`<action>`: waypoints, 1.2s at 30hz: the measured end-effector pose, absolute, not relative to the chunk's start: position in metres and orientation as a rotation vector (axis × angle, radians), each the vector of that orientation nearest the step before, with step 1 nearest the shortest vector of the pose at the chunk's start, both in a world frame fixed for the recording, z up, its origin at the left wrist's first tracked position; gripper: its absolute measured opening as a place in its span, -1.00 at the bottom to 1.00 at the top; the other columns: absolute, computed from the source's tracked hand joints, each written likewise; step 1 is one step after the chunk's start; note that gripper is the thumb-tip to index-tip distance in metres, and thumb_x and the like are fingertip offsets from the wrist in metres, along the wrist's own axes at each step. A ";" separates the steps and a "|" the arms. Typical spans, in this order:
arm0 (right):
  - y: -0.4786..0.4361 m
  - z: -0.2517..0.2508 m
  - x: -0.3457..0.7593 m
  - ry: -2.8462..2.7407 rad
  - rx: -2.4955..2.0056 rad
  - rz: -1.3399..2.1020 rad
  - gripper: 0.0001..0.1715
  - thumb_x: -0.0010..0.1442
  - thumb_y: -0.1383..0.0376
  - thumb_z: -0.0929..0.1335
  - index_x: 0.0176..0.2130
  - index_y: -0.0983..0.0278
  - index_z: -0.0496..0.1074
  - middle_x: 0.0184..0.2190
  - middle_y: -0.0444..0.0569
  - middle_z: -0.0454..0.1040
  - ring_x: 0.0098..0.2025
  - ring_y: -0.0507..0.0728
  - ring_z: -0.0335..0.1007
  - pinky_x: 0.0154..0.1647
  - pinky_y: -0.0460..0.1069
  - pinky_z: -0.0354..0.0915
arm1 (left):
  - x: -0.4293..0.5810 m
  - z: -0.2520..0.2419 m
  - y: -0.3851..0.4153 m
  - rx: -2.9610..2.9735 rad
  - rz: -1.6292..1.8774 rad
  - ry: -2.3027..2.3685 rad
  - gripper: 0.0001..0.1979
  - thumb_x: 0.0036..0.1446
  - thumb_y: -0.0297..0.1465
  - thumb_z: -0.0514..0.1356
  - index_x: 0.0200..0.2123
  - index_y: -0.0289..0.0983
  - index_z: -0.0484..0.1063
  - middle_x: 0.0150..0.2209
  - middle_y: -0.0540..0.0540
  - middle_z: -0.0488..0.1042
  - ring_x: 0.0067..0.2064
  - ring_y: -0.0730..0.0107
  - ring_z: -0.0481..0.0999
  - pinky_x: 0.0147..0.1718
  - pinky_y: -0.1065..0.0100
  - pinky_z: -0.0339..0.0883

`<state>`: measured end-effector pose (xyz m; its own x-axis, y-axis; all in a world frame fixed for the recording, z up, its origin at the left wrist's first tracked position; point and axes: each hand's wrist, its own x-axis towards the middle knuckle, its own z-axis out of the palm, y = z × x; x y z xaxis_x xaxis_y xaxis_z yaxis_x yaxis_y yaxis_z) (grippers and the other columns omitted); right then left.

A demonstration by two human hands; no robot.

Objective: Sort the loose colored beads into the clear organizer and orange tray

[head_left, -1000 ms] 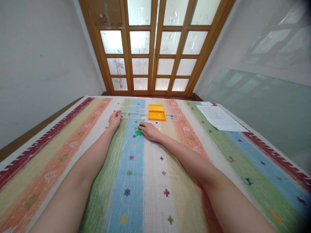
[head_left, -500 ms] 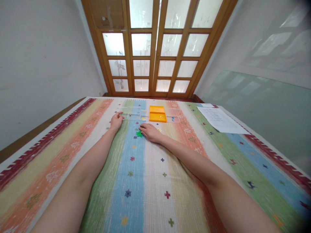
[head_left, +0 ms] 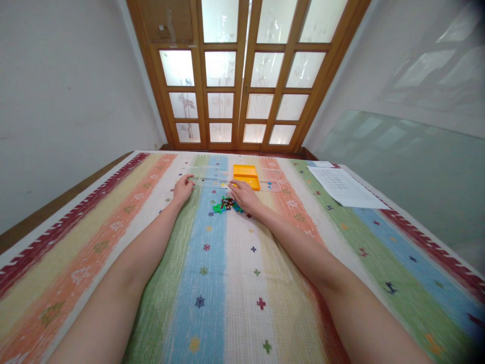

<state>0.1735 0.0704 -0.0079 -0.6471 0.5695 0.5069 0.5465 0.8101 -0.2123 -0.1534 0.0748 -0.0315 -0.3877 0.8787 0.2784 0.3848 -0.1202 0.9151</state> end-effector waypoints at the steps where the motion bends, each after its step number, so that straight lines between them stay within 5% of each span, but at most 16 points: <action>1: 0.076 -0.008 0.178 -2.385 -0.858 0.046 -0.51 0.52 0.22 0.18 0.29 0.28 0.38 0.32 0.23 0.32 0.33 0.31 0.21 0.37 0.28 0.14 | -0.153 -0.031 0.074 1.412 1.519 1.715 -0.60 0.12 -0.41 0.19 0.05 -0.23 0.56 -0.33 -0.07 0.57 -0.38 0.26 0.48 -0.25 0.28 0.39; 11: 0.096 -0.011 0.207 -2.228 -1.062 0.100 -0.54 0.47 0.21 0.22 0.19 0.29 0.50 0.28 0.26 0.35 0.30 0.38 0.25 0.33 0.37 0.19 | -0.136 -0.032 0.069 1.718 1.366 1.606 -0.68 0.17 -0.35 0.16 -0.06 -0.20 0.63 -0.30 -0.10 0.58 -0.32 0.23 0.49 -0.23 0.26 0.40; 16: 0.052 0.003 0.174 -2.442 -0.711 0.201 -0.63 0.48 0.20 0.26 0.09 0.23 0.56 0.12 0.14 0.50 0.18 0.26 0.38 0.27 0.23 0.26 | -0.131 -0.030 0.064 1.795 1.299 1.599 -0.69 0.18 -0.33 0.16 -0.08 -0.19 0.63 -0.30 -0.09 0.58 -0.31 0.22 0.50 -0.23 0.25 0.41; 24: 0.011 0.006 0.148 -2.683 -0.464 0.141 -0.66 0.38 0.25 0.40 0.12 0.15 0.56 0.32 0.11 0.36 0.43 0.33 0.12 0.39 0.34 0.13 | -0.130 -0.025 0.062 1.852 1.233 1.601 -0.69 0.19 -0.35 0.15 -0.09 -0.21 0.65 -0.30 -0.11 0.60 -0.28 0.18 0.52 -0.20 0.22 0.43; 36: 0.011 0.005 0.149 -2.651 -0.434 0.147 -0.83 0.36 0.33 0.40 -0.08 0.19 0.60 0.22 0.09 0.45 0.39 0.30 0.19 0.36 0.30 0.22 | -0.114 -0.021 0.054 2.055 1.067 1.565 -0.71 0.25 -0.38 0.14 -0.09 -0.19 0.65 -0.25 -0.10 0.64 -0.19 0.16 0.58 -0.07 0.19 0.42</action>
